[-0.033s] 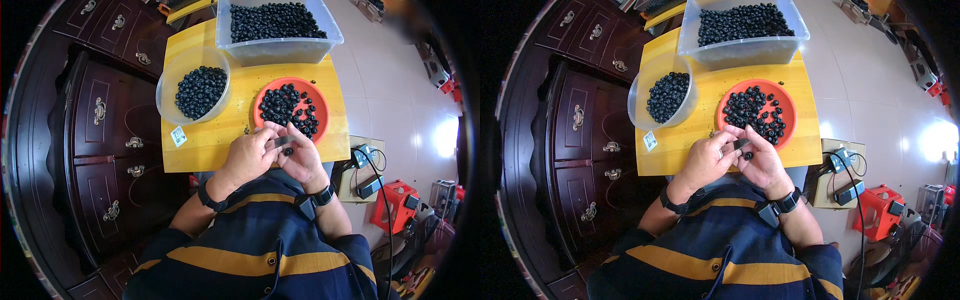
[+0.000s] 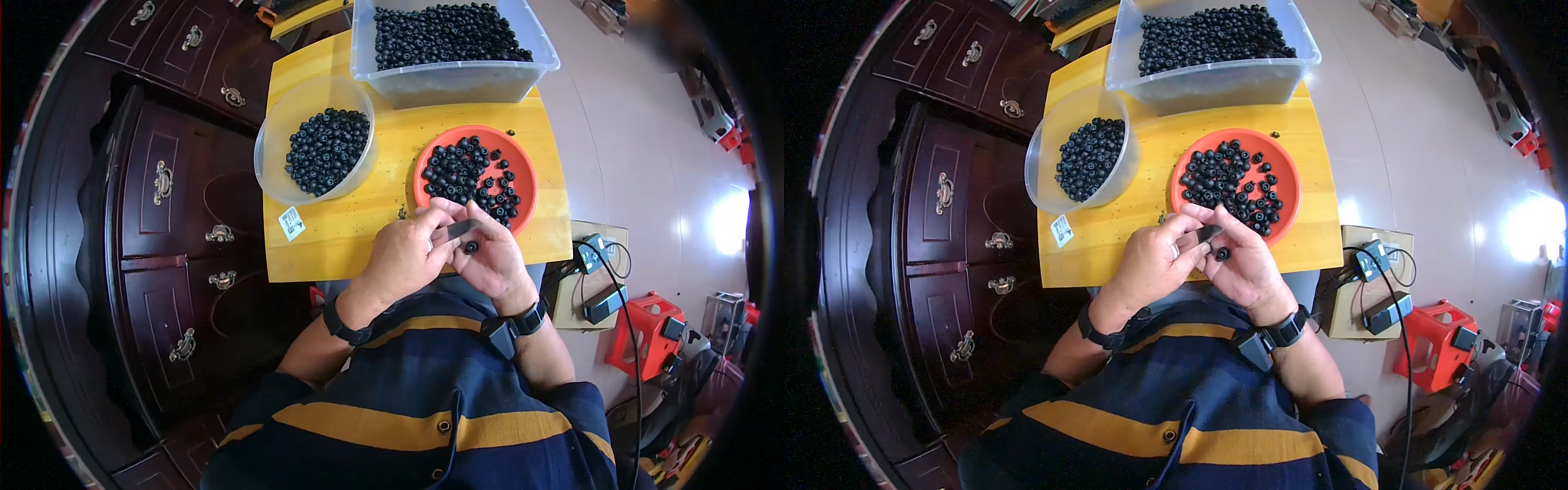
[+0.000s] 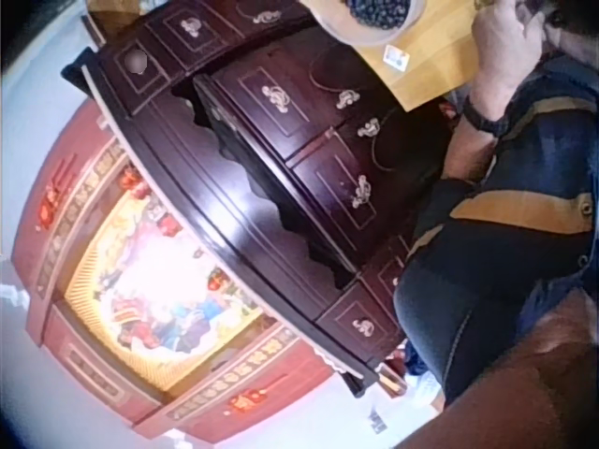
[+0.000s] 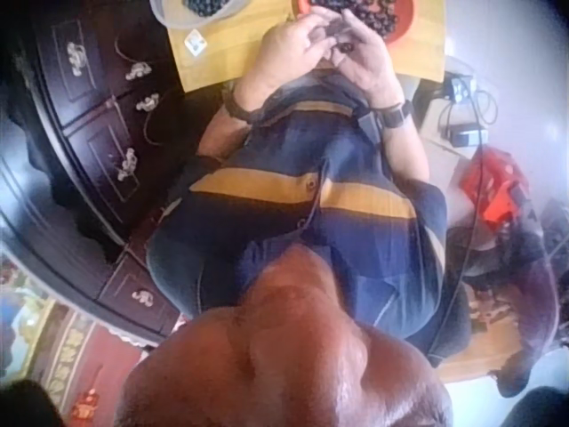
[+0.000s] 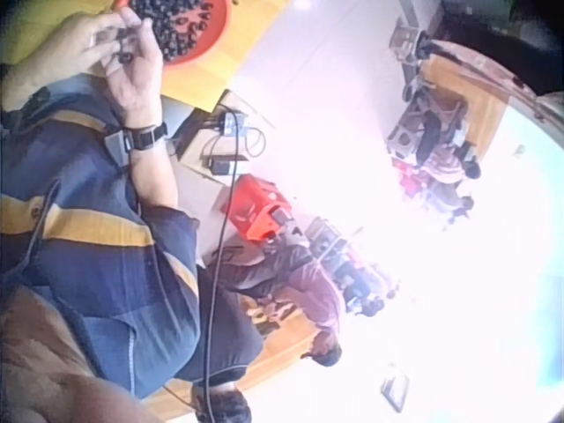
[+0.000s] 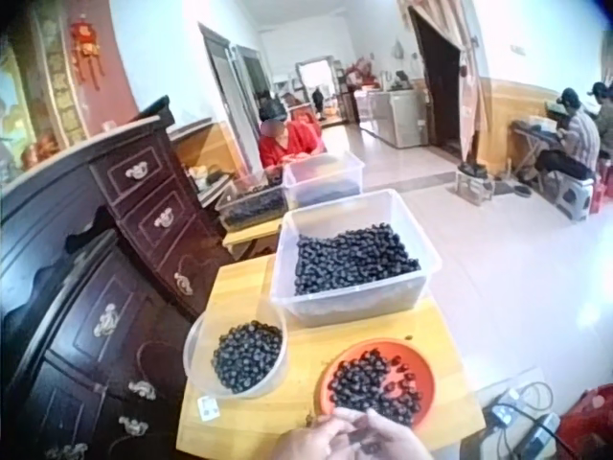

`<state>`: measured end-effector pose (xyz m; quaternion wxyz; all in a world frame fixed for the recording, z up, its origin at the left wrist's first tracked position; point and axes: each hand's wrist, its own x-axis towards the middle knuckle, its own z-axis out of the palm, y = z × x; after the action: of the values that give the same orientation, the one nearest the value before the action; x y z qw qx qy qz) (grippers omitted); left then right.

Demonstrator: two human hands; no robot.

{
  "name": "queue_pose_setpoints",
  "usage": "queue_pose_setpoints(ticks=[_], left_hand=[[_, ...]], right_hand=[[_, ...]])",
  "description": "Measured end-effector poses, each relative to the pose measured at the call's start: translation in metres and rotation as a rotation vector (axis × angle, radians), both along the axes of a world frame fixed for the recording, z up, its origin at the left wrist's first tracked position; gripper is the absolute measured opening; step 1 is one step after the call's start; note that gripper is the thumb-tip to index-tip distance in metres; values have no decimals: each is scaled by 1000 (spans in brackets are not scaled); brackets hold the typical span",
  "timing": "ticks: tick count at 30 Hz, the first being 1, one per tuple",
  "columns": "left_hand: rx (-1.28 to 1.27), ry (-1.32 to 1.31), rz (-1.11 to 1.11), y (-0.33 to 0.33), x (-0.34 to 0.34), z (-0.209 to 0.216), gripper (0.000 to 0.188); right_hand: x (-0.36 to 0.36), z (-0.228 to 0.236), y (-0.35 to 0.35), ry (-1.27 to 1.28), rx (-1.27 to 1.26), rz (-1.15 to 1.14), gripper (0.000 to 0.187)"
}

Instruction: Sort and clean small black parts using a trimming tool.

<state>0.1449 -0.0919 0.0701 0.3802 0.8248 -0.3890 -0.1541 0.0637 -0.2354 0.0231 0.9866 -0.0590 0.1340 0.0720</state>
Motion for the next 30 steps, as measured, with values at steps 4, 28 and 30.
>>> queue_pose_setpoints(ticks=[4,28,30], left_hand=[[-157,53,55,1,-1,3,23],[-540,634,46,-6,0,9,10],[-581,656,71,-9,-3,3,9]], right_hand=[[-2,6,-1,-39,-28,-34,38],[-4,2,2,-141,-49,-24,16],[-4,2,1,-144,-46,-27,15]])
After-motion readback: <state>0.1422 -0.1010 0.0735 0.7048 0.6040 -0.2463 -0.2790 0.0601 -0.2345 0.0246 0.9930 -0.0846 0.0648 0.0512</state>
